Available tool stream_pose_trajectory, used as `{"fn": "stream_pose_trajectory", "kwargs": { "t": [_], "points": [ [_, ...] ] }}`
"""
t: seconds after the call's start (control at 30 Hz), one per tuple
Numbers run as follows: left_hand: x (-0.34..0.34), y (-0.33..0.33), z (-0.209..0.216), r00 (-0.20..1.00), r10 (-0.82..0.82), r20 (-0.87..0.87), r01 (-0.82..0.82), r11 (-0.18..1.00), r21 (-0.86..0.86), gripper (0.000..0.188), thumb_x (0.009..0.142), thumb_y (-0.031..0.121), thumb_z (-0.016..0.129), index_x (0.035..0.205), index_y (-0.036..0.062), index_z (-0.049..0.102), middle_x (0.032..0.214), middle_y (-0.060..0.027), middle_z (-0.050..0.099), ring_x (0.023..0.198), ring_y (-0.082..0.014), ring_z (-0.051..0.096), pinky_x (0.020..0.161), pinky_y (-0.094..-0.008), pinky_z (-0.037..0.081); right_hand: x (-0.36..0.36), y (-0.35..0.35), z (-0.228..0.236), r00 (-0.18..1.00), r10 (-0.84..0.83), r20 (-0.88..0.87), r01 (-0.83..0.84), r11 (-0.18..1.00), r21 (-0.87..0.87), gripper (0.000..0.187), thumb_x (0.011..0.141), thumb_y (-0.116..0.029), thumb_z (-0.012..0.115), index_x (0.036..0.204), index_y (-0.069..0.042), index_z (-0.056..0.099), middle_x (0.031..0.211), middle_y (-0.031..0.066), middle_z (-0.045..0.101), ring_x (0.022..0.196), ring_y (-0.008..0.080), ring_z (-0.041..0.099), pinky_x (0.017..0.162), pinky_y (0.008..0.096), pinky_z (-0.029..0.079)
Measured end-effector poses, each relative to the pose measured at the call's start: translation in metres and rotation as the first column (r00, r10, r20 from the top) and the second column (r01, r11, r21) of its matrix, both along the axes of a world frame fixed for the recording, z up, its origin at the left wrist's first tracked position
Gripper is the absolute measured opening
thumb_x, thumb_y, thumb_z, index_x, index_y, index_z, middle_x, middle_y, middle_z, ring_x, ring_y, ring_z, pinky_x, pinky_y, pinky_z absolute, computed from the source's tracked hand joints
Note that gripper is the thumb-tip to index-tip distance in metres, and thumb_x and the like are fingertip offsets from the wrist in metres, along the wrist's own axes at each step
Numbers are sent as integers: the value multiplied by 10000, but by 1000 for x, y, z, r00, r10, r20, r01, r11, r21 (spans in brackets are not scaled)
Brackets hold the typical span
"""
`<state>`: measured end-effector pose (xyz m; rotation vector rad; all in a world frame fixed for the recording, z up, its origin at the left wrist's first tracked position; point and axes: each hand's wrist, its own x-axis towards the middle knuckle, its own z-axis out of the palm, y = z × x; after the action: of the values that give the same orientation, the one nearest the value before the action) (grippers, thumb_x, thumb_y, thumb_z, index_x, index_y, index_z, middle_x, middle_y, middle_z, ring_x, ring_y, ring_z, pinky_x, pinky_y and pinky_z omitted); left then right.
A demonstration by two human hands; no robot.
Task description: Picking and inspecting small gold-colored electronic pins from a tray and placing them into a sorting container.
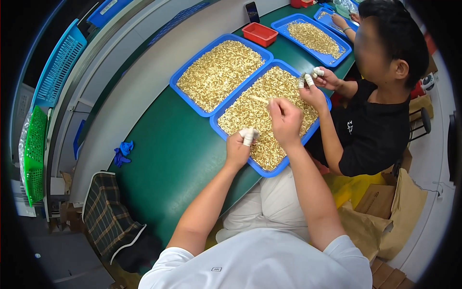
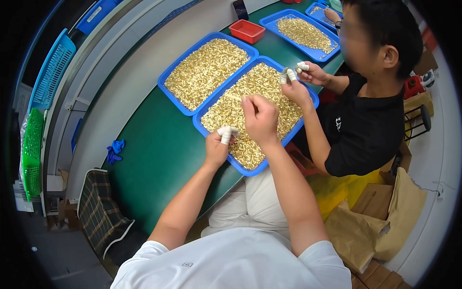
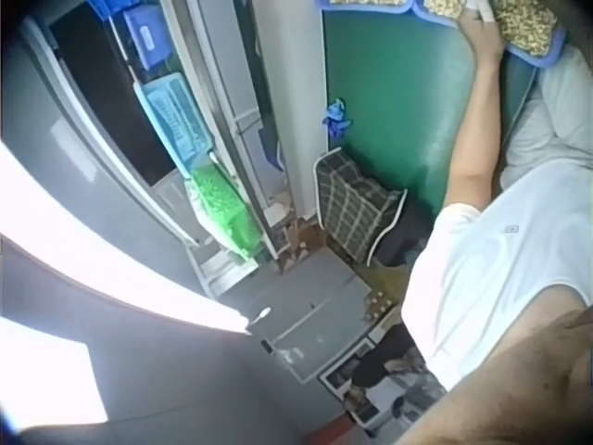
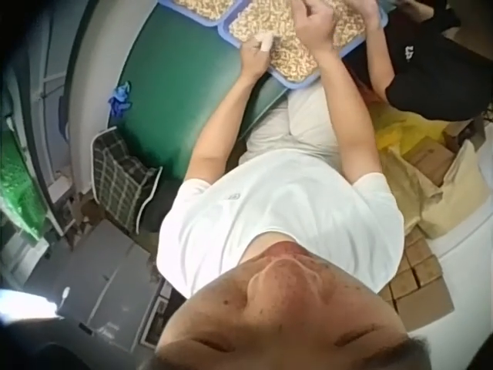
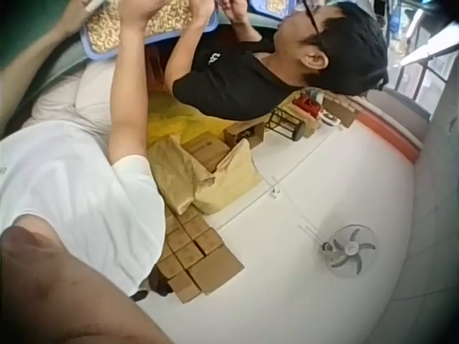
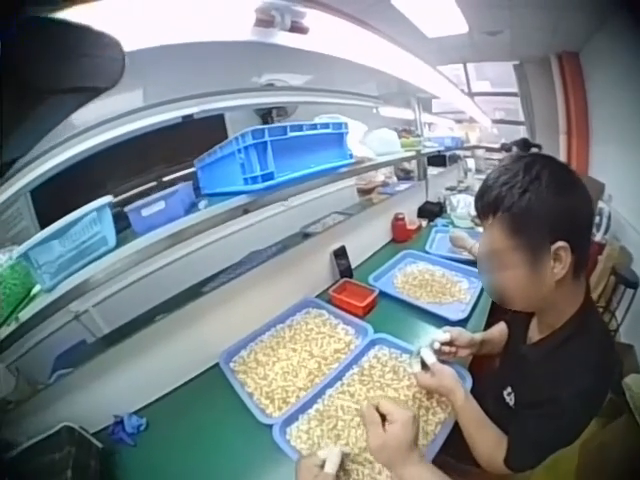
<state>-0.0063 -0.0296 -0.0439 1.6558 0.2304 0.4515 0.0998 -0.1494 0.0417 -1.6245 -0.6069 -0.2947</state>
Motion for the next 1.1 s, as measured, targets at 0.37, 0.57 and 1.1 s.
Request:
{"fn": "stream_pose_trajectory", "kwargs": {
  "t": [0.37, 0.57, 1.1],
  "points": [
    [0, -8, 4, 998, 57, 3, -57, 994, 95, 214, 988, 177, 615, 908, 5, 714, 772, -19, 669, 668, -85, 584, 614, -250, 473, 62, 72, 10, 994, -63, 91, 97, 897, -432, 287, 926, -263, 618, 760, -32, 657, 704, 160, 660, 639, 349, 634, 594, 439, 480],
    [1, -2, 17, 996, 48, -79, -71, 948, -311, 213, 985, 165, 622, 1121, 13, 684, 921, -50, 717, 748, -91, 602, 698, -239, 488, 33, 28, -17, 893, 278, -353, -292, 956, 14, 306, 962, -242, 613, 764, -16, 674, 589, -3, 558, 547, 63, 472, 504, 288, 378],
    [-31, -2, 75, 995, 38, -89, -40, 999, -18, 63, 885, -2, 696, 932, -38, 717, 801, -65, 710, 674, -122, 660, 621, -239, 534, -48, -40, -31, 756, 479, -446, -489, 866, 101, 190, 981, -141, 608, 868, 4, 656, 707, -23, 577, 646, 30, 487, 569, 204, 395]
  ]
}}
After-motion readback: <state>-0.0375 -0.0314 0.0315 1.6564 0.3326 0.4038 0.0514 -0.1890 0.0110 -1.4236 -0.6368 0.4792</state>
